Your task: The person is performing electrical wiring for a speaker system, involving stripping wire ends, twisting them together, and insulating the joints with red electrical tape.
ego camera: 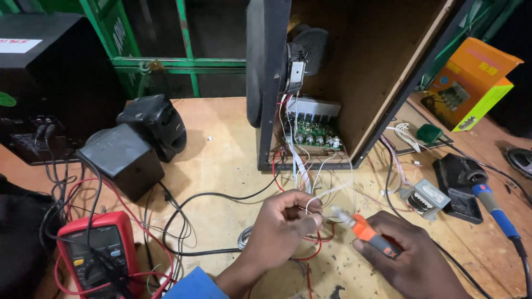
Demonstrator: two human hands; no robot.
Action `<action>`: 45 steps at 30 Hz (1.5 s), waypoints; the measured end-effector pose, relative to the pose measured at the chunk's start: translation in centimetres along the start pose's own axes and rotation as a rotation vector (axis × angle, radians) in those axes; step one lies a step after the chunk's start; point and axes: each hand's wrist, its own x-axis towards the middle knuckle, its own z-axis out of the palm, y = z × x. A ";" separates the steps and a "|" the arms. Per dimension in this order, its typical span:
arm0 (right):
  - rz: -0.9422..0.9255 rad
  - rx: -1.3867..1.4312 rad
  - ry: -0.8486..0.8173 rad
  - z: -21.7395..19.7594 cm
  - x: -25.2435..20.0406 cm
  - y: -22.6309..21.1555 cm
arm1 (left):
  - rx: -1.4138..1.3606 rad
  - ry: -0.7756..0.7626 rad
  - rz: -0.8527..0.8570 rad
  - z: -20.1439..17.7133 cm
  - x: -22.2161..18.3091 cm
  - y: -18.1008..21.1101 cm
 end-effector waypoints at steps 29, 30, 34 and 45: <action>0.018 0.327 0.333 3.9 -1.4 -3.2 | -0.285 -0.155 -0.220 1.0 -0.8 -0.8; 0.050 0.296 0.353 3.8 -1.5 -2.7 | -0.300 -0.201 -0.217 1.1 -0.9 -1.0; 0.264 -0.081 0.523 2.1 -0.6 0.0 | -0.233 -0.211 -0.259 1.2 -2.0 1.0; 0.172 0.160 0.203 1.8 2.7 -11.1 | -0.525 -0.142 -0.021 0.7 3.8 -5.6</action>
